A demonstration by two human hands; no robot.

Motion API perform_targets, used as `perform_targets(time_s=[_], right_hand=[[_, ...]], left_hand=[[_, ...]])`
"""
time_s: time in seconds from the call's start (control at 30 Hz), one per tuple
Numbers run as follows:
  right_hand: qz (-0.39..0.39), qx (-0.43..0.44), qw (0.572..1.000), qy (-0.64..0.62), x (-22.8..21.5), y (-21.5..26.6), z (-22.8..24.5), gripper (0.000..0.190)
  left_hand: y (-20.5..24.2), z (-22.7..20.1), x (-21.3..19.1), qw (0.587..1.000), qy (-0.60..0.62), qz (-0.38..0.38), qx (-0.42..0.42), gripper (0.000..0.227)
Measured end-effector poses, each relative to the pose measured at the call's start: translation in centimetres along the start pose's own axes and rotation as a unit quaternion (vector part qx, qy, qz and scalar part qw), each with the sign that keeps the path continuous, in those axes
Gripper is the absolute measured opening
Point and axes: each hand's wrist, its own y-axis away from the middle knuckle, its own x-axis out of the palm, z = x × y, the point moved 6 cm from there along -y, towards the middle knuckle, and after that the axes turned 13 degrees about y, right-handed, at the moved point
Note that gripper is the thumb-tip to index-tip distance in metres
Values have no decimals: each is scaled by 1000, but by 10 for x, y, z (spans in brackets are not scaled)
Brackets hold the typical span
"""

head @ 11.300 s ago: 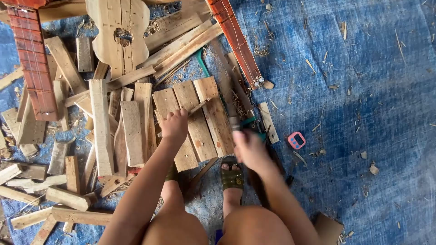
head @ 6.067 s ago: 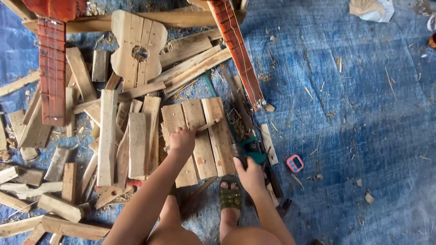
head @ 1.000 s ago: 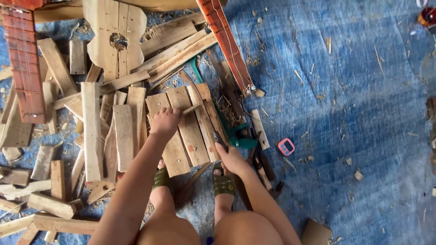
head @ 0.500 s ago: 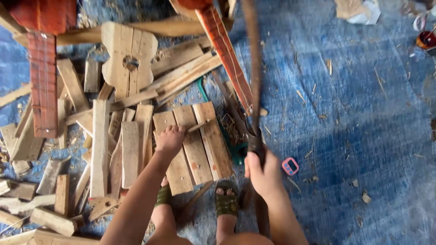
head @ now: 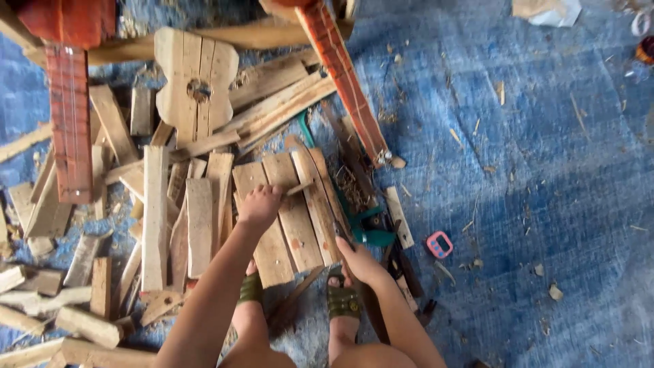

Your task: A person uses a curved blade to shave layers off a piece of wood while sitting on a tarp.

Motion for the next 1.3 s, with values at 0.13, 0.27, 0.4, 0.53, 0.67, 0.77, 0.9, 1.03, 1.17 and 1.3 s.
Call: perform_targets(time_s=[0.13,0.27,0.4,0.53,0.67,0.77,0.9,1.03,1.17,1.3], right_hand=[[156,4,939,-307,17,9,-2,74],[67,-86,977,-186,8,-16,0,66],[-147,-120,982,-23,-55,46,68,42],[-227,-222,948,-11,-86,108,109,44],[-242,-235,941,-23,-58,80,77,37],[-142,-110,984,1,-16,30,30,45],[-56,-17,995,78,0,17,10,61],[-40,29,998,30,-9,43,42,57],[-66,18,997,41,-1,27,12,52],[-152,47,969,191,-14,12,17,64]], left_hand=[[3,-7,-11,1000,-12,-2,7,19],[-5,7,7,1000,-24,-15,10,22],[-6,9,18,1000,-9,6,-16,21],[-3,3,5,1000,-23,3,-5,21],[-6,10,18,1000,-19,5,-9,25],[-5,10,14,999,-32,8,-3,27],[2,-2,2,999,-33,14,-8,26],[-4,-6,-28,995,48,58,-60,45],[3,0,7,998,13,49,-40,29],[-9,13,20,1000,-22,-11,-15,20]])
